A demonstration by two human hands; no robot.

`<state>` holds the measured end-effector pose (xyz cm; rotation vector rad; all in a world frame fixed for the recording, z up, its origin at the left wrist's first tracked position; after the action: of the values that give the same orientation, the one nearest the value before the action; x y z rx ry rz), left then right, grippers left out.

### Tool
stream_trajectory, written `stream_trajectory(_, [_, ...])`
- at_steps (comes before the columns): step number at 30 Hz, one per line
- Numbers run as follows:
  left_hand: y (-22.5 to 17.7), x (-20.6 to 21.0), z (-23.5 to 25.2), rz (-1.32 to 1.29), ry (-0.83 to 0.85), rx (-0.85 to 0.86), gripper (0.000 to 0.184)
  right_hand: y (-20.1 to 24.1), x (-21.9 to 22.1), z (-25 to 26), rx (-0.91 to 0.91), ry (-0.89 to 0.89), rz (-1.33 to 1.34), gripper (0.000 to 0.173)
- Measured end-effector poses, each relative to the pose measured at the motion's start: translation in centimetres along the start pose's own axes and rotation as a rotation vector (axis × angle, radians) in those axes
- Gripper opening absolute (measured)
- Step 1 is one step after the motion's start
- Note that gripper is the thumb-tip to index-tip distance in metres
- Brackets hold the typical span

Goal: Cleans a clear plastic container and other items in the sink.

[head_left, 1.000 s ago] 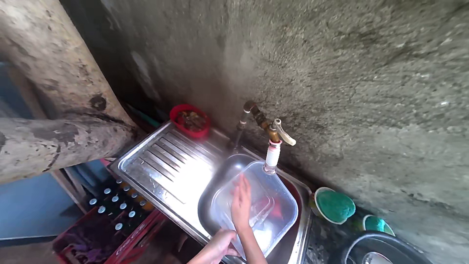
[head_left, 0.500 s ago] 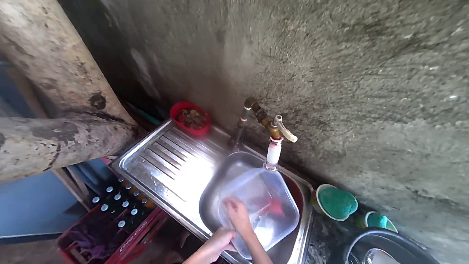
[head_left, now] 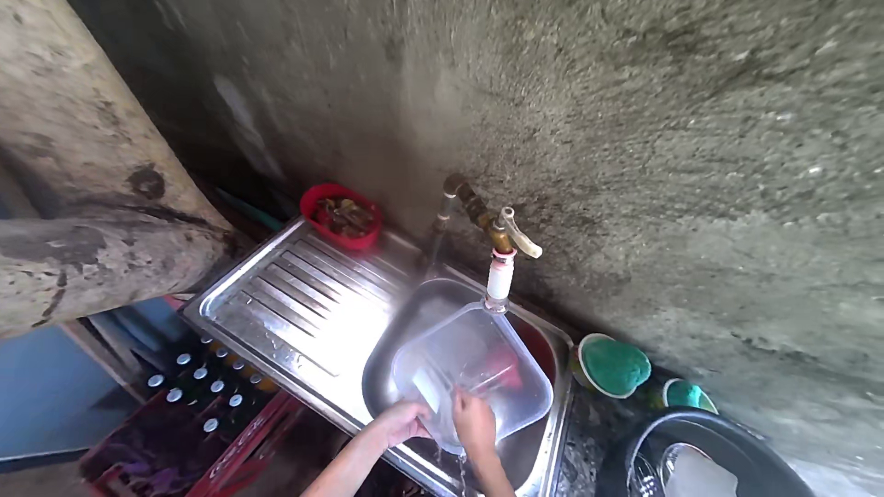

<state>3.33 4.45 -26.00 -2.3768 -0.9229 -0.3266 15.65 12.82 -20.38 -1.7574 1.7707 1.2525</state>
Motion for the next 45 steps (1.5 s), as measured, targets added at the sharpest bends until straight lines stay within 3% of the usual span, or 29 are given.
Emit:
stream_trajectory(2, [-0.3, 0.0, 0.5, 0.023, 0.013, 0.033, 0.057, -0.4, 0.0, -1.4, -0.001, -0.171, 0.077, 0.046])
stream_trajectory(4, [-0.7, 0.1, 0.7, 0.074, 0.01, 0.101, 0.058, -1.3, 1.6, -2.7, -0.033, -0.466, 0.302, 0.037])
stream_trajectory(6, [-1.1, 0.1, 1.0, 0.106, -0.014, 0.153, 0.059, -2.3, 4.7, -3.0, 0.045, -0.726, 0.797, 0.035])
stream_trajectory(7, [-1.2, 0.1, 1.1, 0.113, -0.041, 0.167, 0.06, -2.3, 6.1, -2.9, 0.17, -0.766, 1.145, 0.037])
stream_trajectory(9, [-1.6, 0.2, 1.2, 0.12, -0.086, 0.176, 0.059, -2.3, 7.8, -2.3, 0.542, -0.695, 1.643, 0.039])
stream_trajectory(10, [-1.7, 0.3, 1.2, 0.114, -0.095, 0.175, 0.06, -2.6, 8.2, -1.7, 0.704, -0.586, 1.784, 0.031])
stream_trajectory(11, [-1.8, 0.3, 1.1, 0.111, -0.1, 0.176, 0.058, -2.9, 8.3, -1.1, 0.785, -0.454, 1.885, 0.026])
stream_trajectory(12, [-1.8, 0.3, 1.1, 0.115, -0.1, 0.18, 0.058, -3.2, 8.3, -0.4, 0.81, -0.338, 1.956, 0.035])
stream_trajectory(14, [-1.9, 0.4, 0.8, 0.13, -0.106, 0.195, 0.055, -3.4, 8.5, 1.5, 0.828, -0.157, 1.967, 0.039])
stream_trajectory(17, [-2.3, 0.9, -0.3, 0.214, -0.133, 0.208, 0.041, -3.1, 10.0, 3.6, 0.782, -0.047, 1.916, 0.021])
stream_trajectory(19, [-2.7, 1.4, -0.6, 0.261, -0.159, 0.242, 0.033, -2.6, 10.2, 4.6, 0.756, -0.138, 1.973, 0.021])
stream_trajectory(23, [-2.2, 1.9, -1.0, 0.255, -0.177, 0.326, 0.037, -1.9, 9.8, 4.6, 0.706, -0.219, 1.836, 0.039])
stream_trajectory(25, [-1.7, 1.6, -0.7, 0.267, -0.185, 0.388, 0.035, -1.4, 9.4, 4.7, 0.794, -0.258, 1.836, 0.047])
stream_trajectory(27, [-1.1, 1.2, -0.1, 0.269, -0.172, 0.432, 0.038, -1.2, 9.3, 5.5, 0.887, -0.311, 1.925, 0.044])
stream_trajectory(31, [-1.0, 0.9, 0.5, 0.217, -0.172, 0.379, 0.035, -1.9, 8.8, 5.8, 0.609, -0.269, 2.232, 0.059])
stream_trajectory(35, [-2.5, 0.9, 1.8, 0.095, -0.081, 0.286, 0.025, -2.5, 8.3, 4.7, 0.303, -0.466, 2.055, 0.093])
stream_trajectory(36, [-2.9, 0.8, 2.1, 0.078, -0.052, 0.264, 0.026, -2.4, 8.1, 3.9, 0.298, -0.525, 1.889, 0.09])
stream_trajectory(38, [-3.6, 0.8, 2.6, 0.087, -0.008, 0.208, 0.03, -2.4, 7.7, 2.1, 0.329, -0.575, 1.551, 0.065])
stream_trajectory(40, [-4.0, 0.6, 3.5, 0.141, 0.068, 0.149, 0.042, -3.2, 7.5, 1.0, 0.318, -0.579, 1.43, 0.046])
stream_trajectory(45, [-4.6, 1.1, 3.2, 0.148, 0.238, 0.012, 0.045, -5.1, 7.5, -0.3, 0.212, -0.721, 1.448, 0.05])
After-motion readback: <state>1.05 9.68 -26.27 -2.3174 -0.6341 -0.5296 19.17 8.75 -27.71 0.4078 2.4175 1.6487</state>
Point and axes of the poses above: each hand's wrist, its own z-axis towards the middle knuckle, its own x-axis out of the palm, y = z × x, the point moved 1 cm from there along z, towards the middle knuckle, and after that the axes turned 2 degrees about -y, right-handed, at the moved point
